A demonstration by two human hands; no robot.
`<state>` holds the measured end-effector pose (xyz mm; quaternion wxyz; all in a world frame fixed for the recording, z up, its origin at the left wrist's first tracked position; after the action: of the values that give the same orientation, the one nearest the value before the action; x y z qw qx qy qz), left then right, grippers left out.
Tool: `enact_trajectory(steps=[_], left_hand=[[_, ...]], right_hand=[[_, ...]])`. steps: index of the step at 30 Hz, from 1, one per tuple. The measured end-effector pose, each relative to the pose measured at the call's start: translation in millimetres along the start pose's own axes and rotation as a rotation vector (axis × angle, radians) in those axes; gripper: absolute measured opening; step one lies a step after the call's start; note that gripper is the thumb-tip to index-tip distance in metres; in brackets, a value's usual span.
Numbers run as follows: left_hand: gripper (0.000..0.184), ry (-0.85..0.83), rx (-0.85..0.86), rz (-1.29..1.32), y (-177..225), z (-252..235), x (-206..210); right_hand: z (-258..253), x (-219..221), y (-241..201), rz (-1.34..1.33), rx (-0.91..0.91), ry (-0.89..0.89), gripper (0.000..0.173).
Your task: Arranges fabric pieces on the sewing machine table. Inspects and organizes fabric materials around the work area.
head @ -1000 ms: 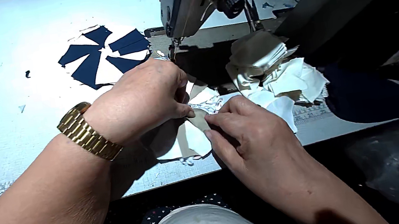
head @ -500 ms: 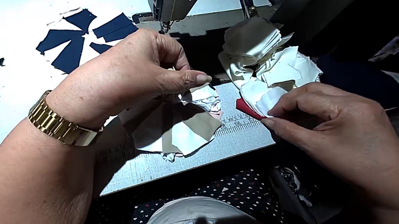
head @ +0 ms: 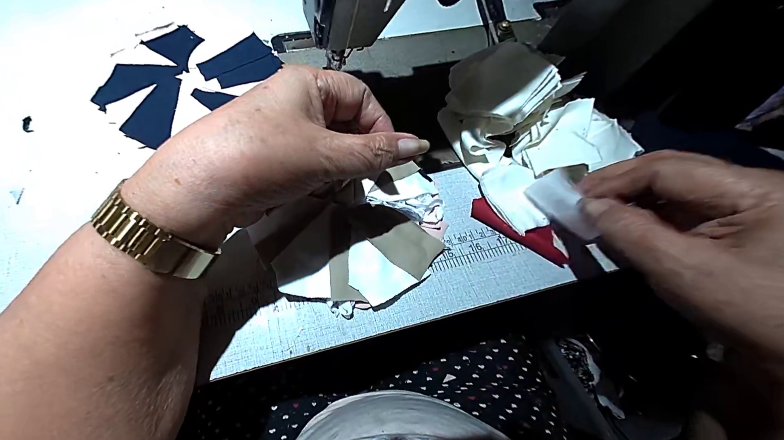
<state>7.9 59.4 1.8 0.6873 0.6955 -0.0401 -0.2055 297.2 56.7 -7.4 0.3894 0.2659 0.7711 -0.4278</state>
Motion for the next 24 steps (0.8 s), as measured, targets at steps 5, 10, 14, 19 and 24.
enact_trajectory(steps=[5,10,14,19,24], left_hand=[[0.027,-0.077,-0.032,0.163,3,3,11],[0.019,-0.306,-0.020,0.253,3,6,31],[0.017,-0.296,-0.030,0.221,4,6,23],[0.020,-0.268,-0.036,0.049,5,6,20],[0.029,-0.274,0.028,-0.156,0,2,12]], right_hand=[[-19,-13,-12,-0.409,-0.124,0.140,0.012],[-29,8,-69,-0.737,-0.169,0.110,0.013],[-25,29,-72,-0.872,-0.030,0.041,0.015],[-20,39,-69,-0.771,0.031,-0.002,0.022],[-13,45,-66,-0.598,0.027,0.077,0.031]])
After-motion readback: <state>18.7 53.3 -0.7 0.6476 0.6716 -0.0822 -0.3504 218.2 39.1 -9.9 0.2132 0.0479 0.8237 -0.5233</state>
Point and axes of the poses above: each hand's wrist, its own z-axis away from the middle knuckle, its own x-axis out of the palm, y = z × x, the point moved 6 cm from there along -z, towards the middle knuckle, and after that the axes turned 7 degrees about z, right-handed, at the moved point
